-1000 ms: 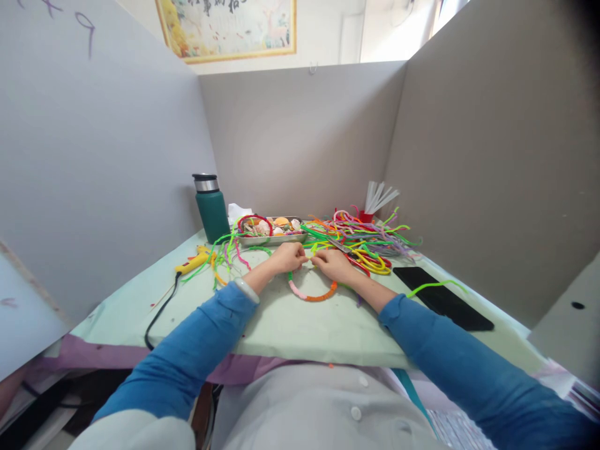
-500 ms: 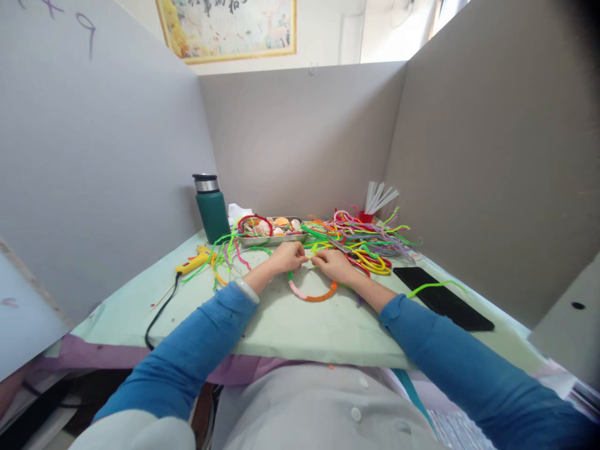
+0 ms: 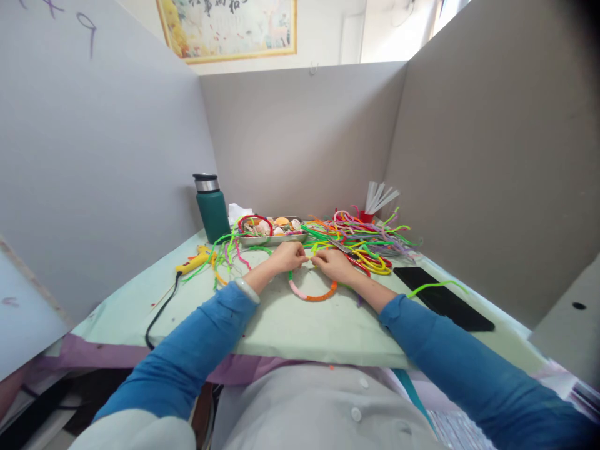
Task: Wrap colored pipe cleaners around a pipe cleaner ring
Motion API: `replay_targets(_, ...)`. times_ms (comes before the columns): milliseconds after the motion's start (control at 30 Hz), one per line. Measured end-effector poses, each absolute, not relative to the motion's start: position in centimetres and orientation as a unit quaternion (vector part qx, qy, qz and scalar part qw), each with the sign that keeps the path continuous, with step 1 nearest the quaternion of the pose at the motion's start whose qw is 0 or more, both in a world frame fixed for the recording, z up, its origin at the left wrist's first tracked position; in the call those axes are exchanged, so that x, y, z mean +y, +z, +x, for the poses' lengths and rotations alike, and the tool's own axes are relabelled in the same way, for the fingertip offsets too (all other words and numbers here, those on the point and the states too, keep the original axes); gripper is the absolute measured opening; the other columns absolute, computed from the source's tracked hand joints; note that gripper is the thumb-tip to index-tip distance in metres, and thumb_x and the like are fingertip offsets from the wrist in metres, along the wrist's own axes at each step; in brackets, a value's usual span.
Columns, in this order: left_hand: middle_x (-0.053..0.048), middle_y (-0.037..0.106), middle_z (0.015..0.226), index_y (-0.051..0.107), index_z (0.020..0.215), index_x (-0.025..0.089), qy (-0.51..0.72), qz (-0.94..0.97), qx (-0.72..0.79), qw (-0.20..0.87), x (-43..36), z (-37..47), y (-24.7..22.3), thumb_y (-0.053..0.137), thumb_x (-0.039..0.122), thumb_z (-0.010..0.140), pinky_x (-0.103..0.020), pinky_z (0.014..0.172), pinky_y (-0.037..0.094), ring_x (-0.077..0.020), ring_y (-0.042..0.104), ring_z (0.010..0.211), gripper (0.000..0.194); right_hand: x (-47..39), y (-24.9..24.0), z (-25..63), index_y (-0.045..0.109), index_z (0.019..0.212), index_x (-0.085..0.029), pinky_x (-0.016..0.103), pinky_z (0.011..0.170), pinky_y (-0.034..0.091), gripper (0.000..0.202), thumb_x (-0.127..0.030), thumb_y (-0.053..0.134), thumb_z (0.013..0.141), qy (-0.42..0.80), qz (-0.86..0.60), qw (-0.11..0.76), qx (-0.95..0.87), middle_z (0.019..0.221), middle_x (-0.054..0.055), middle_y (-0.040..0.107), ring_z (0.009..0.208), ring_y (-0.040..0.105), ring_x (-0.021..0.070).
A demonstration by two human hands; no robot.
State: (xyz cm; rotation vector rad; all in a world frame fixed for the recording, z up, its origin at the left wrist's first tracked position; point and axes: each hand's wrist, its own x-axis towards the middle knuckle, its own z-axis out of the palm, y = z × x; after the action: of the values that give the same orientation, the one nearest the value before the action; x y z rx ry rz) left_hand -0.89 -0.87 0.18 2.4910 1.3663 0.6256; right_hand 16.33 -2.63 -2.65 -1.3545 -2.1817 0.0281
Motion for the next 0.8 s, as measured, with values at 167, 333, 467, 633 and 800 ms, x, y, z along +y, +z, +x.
replay_targets(167, -0.002, 0.065, 0.062, 0.058, 0.086, 0.013, 0.222, 0.847, 0.468, 0.124, -0.74, -0.90, 0.08, 0.054, 0.034, 0.074, -0.019, 0.048, 0.038, -0.0107, 0.055, 0.048, 0.025, -2.52, -2.73, 16.35, 0.062, 0.068, -0.016, 0.022, 0.053, 0.026, 0.034, -0.034, 0.039, 0.084, 0.010, -0.506, 0.282, -0.815, 0.065, 0.003, 0.061, 0.059, 0.049, 0.0113)
replay_targets(333, -0.002, 0.065, 0.062, 0.060, 0.080, 0.013, 0.215, 0.849, 0.468, 0.117, -0.96, -0.91, 0.29, 0.054, 0.037, 0.074, -0.020, 0.050, 0.039, -0.0111, 0.055, 0.049, 0.025, -2.71, -2.57, 16.35, 0.063, 0.070, -0.016, 0.022, 0.054, 0.026, 0.034, -0.034, 0.039, 0.084, 0.011, -0.508, 0.276, -0.816, 0.067, 0.003, 0.062, 0.060, 0.049, 0.0117)
replay_targets(467, -0.002, 0.065, 0.062, 0.061, 0.079, 0.013, 0.209, 0.852, 0.468, 0.110, -1.13, -0.90, 0.46, 0.053, 0.036, 0.074, -0.020, 0.052, 0.040, -0.0115, 0.055, 0.051, 0.025, -2.81, -2.51, 16.34, 0.064, 0.071, -0.015, 0.022, 0.054, 0.027, 0.034, -0.034, 0.039, 0.085, 0.012, -0.509, 0.274, -0.816, 0.068, 0.003, 0.062, 0.060, 0.050, 0.0119)
replay_targets(633, -0.003, 0.065, 0.061, 0.062, 0.077, 0.013, 0.202, 0.853, 0.469, 0.104, -1.12, -0.88, 0.51, 0.053, 0.035, 0.074, -0.020, 0.051, 0.039, -0.0117, 0.055, 0.052, 0.024, -2.74, -2.57, 16.33, 0.063, 0.070, -0.015, 0.022, 0.054, 0.026, 0.035, -0.035, 0.039, 0.084, 0.008, -0.509, 0.272, -0.816, 0.067, 0.003, 0.062, 0.060, 0.049, 0.0118)
replay_targets(800, -0.002, 0.065, 0.061, 0.061, 0.076, 0.013, 0.195, 0.859, 0.462, 0.104, -1.08, -0.91, 0.50, 0.052, 0.034, 0.074, -0.019, 0.050, 0.037, -0.0113, 0.055, 0.051, 0.023, -2.74, -2.59, 16.36, 0.063, 0.071, -0.015, 0.022, 0.054, 0.026, 0.034, -0.035, 0.039, 0.084, 0.009, -0.508, 0.273, -0.817, 0.068, 0.004, 0.062, 0.060, 0.049, 0.0116)
